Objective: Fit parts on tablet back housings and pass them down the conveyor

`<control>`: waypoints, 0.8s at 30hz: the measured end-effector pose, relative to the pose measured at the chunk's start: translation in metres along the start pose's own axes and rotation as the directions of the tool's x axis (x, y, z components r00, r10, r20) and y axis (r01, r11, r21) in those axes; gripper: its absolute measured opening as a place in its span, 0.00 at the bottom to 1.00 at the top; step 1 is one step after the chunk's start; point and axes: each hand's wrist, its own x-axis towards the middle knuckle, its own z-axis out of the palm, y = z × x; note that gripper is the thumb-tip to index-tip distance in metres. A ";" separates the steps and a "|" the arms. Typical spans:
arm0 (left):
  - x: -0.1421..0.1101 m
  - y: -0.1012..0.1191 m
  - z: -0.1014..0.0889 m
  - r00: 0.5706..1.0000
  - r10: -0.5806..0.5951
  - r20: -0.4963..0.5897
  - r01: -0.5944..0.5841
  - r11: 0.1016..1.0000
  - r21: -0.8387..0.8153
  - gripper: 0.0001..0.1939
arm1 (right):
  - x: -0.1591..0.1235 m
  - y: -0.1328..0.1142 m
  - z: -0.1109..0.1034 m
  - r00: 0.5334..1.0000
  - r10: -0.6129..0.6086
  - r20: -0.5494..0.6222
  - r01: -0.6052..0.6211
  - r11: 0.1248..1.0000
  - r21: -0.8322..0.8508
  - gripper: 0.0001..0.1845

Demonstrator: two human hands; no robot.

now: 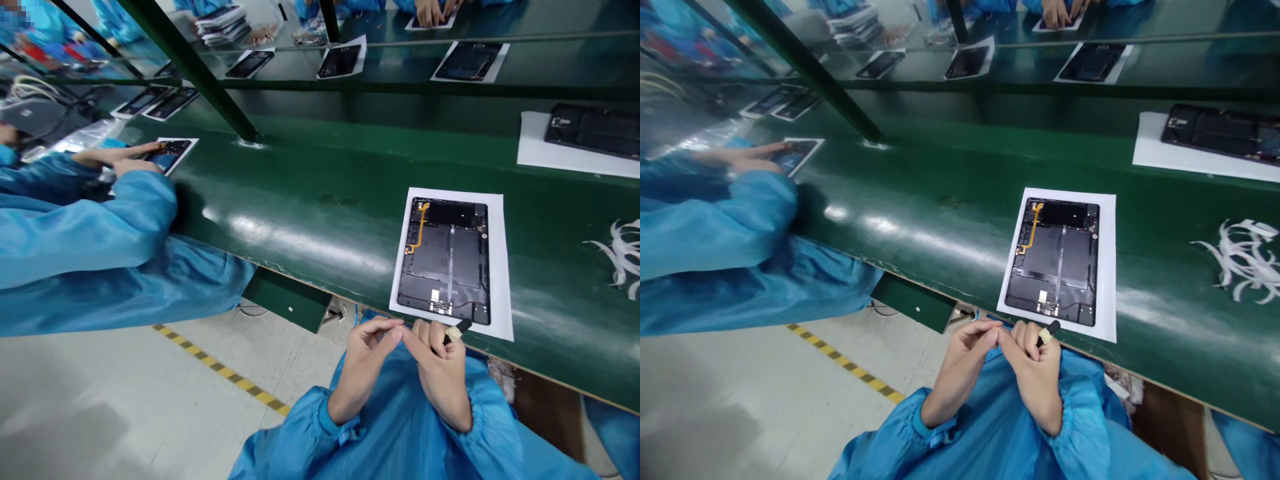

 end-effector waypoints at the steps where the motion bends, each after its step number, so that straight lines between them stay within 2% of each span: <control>1: 0.000 0.000 0.000 1.000 0.012 0.009 -0.012 1.000 0.013 0.13 | -0.001 0.000 0.001 1.000 -0.026 0.000 0.026 0.999 -0.021 0.31; 6: -0.002 0.001 0.001 0.999 0.045 0.027 -0.045 0.999 -0.007 0.10 | -0.004 -0.003 0.005 0.996 -0.091 0.005 0.091 0.992 -0.082 0.31; 11: -0.001 0.002 0.001 0.999 -0.030 0.026 0.033 0.994 -0.103 0.10 | -0.005 -0.001 0.002 0.998 -0.064 0.007 0.064 0.996 -0.060 0.30; 24: -0.001 -0.002 -0.001 0.998 -0.015 0.055 0.024 0.988 -0.153 0.08 | -0.001 0.000 -0.002 0.999 -0.013 0.032 0.013 1.000 0.002 0.29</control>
